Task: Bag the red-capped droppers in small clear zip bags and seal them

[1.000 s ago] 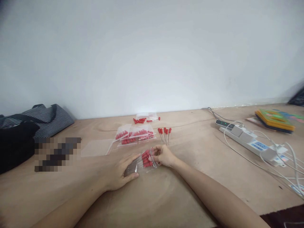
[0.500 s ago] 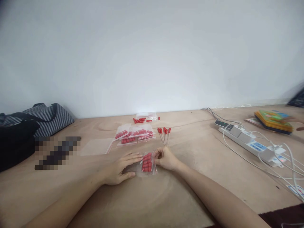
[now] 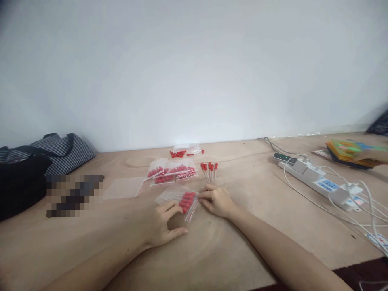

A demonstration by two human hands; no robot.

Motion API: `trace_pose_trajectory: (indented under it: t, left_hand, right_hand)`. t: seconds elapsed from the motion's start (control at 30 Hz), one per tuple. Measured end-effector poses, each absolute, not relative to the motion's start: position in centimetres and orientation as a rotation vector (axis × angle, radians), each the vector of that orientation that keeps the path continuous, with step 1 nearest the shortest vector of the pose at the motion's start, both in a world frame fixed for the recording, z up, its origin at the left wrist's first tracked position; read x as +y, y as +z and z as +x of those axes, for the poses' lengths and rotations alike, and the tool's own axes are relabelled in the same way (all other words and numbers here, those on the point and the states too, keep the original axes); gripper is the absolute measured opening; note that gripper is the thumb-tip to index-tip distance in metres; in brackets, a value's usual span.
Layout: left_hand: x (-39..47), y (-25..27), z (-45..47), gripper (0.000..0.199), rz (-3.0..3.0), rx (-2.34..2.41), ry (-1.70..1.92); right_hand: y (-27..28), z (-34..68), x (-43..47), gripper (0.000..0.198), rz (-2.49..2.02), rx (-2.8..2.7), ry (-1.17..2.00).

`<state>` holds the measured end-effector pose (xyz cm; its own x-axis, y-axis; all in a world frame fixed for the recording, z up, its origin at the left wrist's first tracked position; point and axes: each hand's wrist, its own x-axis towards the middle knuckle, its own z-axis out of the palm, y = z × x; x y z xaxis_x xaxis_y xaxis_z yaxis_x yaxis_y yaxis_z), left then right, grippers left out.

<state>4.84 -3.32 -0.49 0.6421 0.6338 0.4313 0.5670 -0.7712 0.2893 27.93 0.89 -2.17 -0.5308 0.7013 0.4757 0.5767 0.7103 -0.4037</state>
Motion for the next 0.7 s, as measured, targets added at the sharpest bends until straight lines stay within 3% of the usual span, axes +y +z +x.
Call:
trace_pose_trajectory:
  t: [0.13, 0.23, 0.37, 0.5, 0.7]
  left_hand:
    - [-3.1, -0.2, 5.2, 0.011, 2.808, 0.950, 0.768]
    - [-2.5, 0.1, 4.4, 0.012, 2.898, 0.824, 0.746]
    - [-1.9, 0.2, 3.1, 0.016, 2.891, 0.827, 0.787]
    - [-1.7, 0.1, 2.5, 0.018, 2.871, 0.841, 0.833]
    - [-1.5, -0.2, 3.2, 0.014, 3.042, 0.699, 0.864]
  right_hand:
    - [-2.2, 27.5, 0.4, 0.018, -0.922, -2.368, 0.002]
    - [-1.8, 27.4, -0.4, 0.014, -0.887, -2.413, -0.095]
    - [-1.1, 27.5, -1.2, 0.012, -0.827, -2.449, 0.046]
    - [-0.6, 28.4, -0.9, 0.026, -0.804, -2.485, 0.197]
    - [-1.3, 28.3, -0.6, 0.022, -0.809, -2.500, 0.060]
